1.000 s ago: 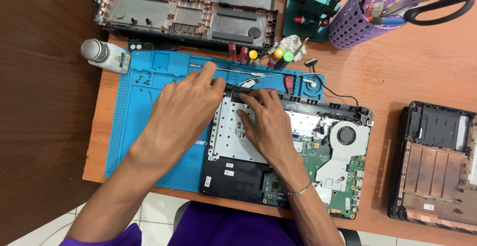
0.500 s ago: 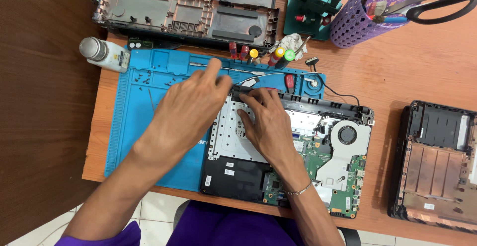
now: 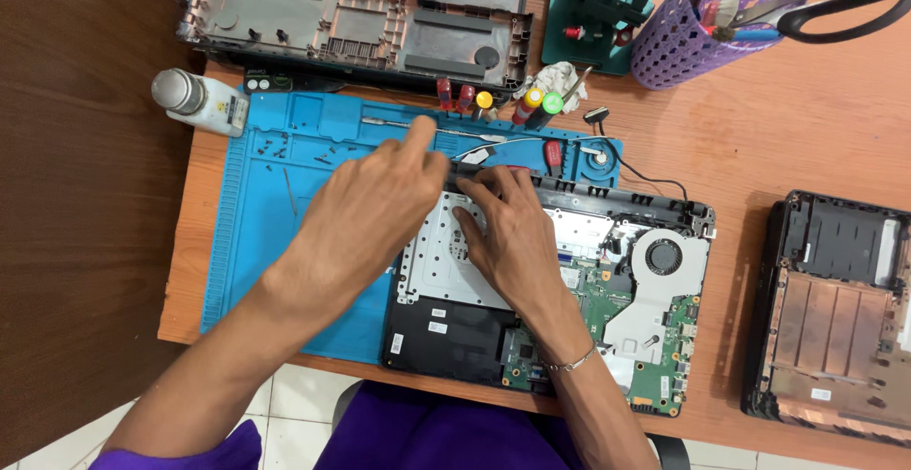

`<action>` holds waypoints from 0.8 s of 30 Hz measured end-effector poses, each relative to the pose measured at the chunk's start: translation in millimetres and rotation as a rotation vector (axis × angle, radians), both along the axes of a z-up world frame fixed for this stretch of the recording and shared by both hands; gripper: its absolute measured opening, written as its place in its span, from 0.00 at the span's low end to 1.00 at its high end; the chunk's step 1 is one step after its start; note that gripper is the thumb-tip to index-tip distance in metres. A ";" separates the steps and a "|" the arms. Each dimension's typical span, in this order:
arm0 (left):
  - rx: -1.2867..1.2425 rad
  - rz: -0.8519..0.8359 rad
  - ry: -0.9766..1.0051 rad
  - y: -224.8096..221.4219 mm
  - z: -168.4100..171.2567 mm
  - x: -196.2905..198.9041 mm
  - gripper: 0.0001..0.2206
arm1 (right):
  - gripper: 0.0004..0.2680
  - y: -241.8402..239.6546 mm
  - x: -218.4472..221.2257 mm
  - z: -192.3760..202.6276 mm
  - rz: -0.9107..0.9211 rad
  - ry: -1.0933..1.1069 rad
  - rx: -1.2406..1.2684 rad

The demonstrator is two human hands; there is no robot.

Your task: The person uses a screwdriver to unscrew several small screws from the internal chassis of a laptop, then uses their hands to detach a small component near the cooling fan.

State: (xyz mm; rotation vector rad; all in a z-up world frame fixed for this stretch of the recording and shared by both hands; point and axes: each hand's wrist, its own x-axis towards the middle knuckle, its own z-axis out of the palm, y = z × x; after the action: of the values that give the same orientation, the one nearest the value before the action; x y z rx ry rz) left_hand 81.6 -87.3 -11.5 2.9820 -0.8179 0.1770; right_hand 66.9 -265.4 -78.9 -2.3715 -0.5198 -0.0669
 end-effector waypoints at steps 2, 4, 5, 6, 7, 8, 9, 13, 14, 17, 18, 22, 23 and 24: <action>0.002 0.015 0.000 -0.8 1.0 -0.2 0.03 | 0.11 0.5 0.3 0.1 -0.004 -0.008 -0.001; 0.052 0.042 0.008 -2.0 0.7 -0.2 0.03 | 0.11 -0.2 -0.3 -0.3 -0.003 -0.018 -0.008; 0.101 0.064 0.017 -2.6 0.3 0.4 0.02 | 0.11 -0.5 -0.6 -0.5 0.002 -0.024 -0.014; 0.151 0.085 0.025 -2.9 0.0 0.7 0.02 | 0.11 -0.8 -0.8 -0.6 0.007 -0.030 -0.020; 0.078 0.041 -0.005 -2.5 0.0 0.3 0.02 | 0.11 -0.4 -1.2 -0.8 0.004 -0.019 -0.014; 0.006 -0.003 -0.034 -2.3 0.1 0.3 0.02 | 0.11 0.1 -1.6 -0.9 0.001 -0.007 -0.009; -0.068 -0.049 -0.066 -2.6 0.0 0.9 0.03 | 0.11 -0.2 -1.2 -0.7 -0.004 0.003 -0.006; 0.107 0.067 -0.052 -5.3 -2.7 2.7 0.02 | 0.11 -1.0 -0.7 -1.5 0.001 0.001 -0.004; 0.074 0.042 -0.050 -4.3 -2.7 4.8 0.02 | 0.11 -1.2 -0.4 -1.7 0.004 -0.011 -0.007; 0.010 -0.020 -0.074 -2.8 -0.7 5.2 0.03 | 0.11 -0.5 -0.3 -0.8 0.009 -0.012 -0.005; -0.007 -0.041 -0.084 -3.2 -0.6 4.8 0.04 | 0.12 -0.7 -0.8 -0.3 0.008 -0.003 -0.004; 0.180 0.076 -0.044 -8.4 -3.8 4.9 0.03 | 0.12 -0.6 -1.7 0.6 0.000 0.013 -0.005; 0.107 0.022 -0.052 -6.8 -3.6 6.0 0.02 | 0.12 -0.6 -1.4 0.6 0.004 0.009 -0.001; 0.035 -0.032 -0.059 -5.5 -3.4 6.4 0.03 | 0.12 -0.6 -0.9 0.6 0.008 0.005 0.003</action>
State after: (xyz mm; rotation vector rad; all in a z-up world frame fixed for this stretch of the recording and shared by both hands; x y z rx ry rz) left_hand 88.0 -92.8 -15.0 3.0074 -0.8833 0.2538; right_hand 65.9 -266.0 -78.3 -2.3661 -0.5268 -0.0573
